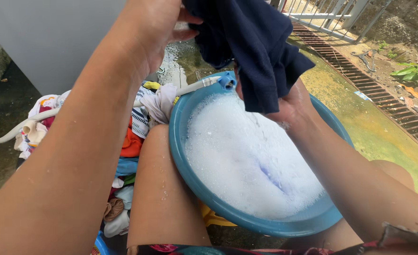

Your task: The person fills a basin with soapy water from a hose, mixes it, moves a chair, and washes clothes by hand in the basin.

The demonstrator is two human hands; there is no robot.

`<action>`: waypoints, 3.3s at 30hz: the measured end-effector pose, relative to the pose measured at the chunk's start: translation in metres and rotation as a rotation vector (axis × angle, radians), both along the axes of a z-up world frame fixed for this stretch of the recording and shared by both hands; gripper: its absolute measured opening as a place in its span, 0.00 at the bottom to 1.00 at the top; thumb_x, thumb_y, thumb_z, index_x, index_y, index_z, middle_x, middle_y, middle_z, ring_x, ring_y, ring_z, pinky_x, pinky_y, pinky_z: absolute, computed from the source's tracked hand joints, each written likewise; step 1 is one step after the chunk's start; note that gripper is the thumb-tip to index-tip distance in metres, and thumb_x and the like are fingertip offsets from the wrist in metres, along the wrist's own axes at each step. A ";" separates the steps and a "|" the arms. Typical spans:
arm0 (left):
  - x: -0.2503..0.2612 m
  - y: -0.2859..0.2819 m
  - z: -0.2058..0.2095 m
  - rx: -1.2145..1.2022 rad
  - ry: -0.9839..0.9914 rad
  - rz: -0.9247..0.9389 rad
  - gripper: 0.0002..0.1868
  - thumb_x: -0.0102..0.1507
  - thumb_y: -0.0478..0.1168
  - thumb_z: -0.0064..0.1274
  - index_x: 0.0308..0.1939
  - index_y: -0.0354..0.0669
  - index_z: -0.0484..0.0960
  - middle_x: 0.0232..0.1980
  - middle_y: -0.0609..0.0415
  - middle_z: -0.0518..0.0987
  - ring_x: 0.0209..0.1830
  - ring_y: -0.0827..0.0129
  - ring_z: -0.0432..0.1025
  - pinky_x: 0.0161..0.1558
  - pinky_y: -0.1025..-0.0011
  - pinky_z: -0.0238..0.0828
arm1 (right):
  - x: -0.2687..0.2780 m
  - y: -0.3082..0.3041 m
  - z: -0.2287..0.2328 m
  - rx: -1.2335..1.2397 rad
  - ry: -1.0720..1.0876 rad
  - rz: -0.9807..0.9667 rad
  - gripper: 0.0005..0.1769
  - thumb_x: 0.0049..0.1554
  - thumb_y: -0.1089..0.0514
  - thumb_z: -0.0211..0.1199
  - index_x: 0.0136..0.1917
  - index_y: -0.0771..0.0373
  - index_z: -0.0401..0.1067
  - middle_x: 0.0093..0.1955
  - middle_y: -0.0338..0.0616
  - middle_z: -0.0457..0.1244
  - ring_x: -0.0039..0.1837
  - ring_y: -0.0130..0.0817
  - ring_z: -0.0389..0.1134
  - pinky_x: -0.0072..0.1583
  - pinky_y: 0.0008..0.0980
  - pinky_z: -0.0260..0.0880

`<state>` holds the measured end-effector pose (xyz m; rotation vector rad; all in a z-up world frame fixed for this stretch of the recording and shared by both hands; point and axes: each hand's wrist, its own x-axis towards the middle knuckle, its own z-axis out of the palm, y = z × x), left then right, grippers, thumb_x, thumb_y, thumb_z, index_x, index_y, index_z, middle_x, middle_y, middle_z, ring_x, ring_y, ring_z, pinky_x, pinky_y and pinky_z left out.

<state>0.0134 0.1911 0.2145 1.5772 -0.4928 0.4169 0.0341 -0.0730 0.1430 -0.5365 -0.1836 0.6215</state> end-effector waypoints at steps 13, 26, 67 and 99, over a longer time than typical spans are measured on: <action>-0.067 -0.210 -0.225 1.488 0.851 -0.374 0.44 0.68 0.51 0.45 0.83 0.48 0.40 0.85 0.47 0.30 0.84 0.35 0.26 0.76 0.30 0.36 | -0.066 -0.106 -0.195 -1.990 -1.026 0.601 0.31 0.56 0.51 0.68 0.69 0.57 0.63 0.68 0.59 0.58 0.72 0.55 0.57 0.71 0.48 0.57; -0.037 -0.127 -0.227 0.964 0.744 -0.351 0.29 0.60 0.59 0.62 0.51 0.36 0.85 0.52 0.43 0.82 0.51 0.57 0.76 0.53 0.61 0.67 | -0.054 -0.108 -0.027 -0.696 0.123 -0.186 0.15 0.57 0.55 0.66 0.56 0.59 0.71 0.53 0.40 0.67 0.58 0.36 0.67 0.64 0.44 0.69; -0.039 -0.189 -0.269 1.500 0.729 -0.115 0.28 0.61 0.44 0.58 0.66 0.48 0.71 0.72 0.45 0.65 0.72 0.46 0.60 0.70 0.43 0.52 | -0.056 -0.100 -0.190 -1.925 -0.792 0.635 0.53 0.59 0.51 0.63 0.85 0.54 0.33 0.83 0.62 0.38 0.82 0.63 0.37 0.77 0.57 0.43; 0.033 -0.226 -0.223 -0.724 1.025 0.213 0.18 0.68 0.43 0.39 0.53 0.36 0.78 0.49 0.41 0.77 0.46 0.59 0.72 0.52 0.59 0.68 | 0.048 -0.058 -0.137 -1.038 -0.094 -0.115 0.13 0.59 0.54 0.58 0.52 0.65 0.72 0.53 0.49 0.69 0.55 0.36 0.70 0.55 0.36 0.73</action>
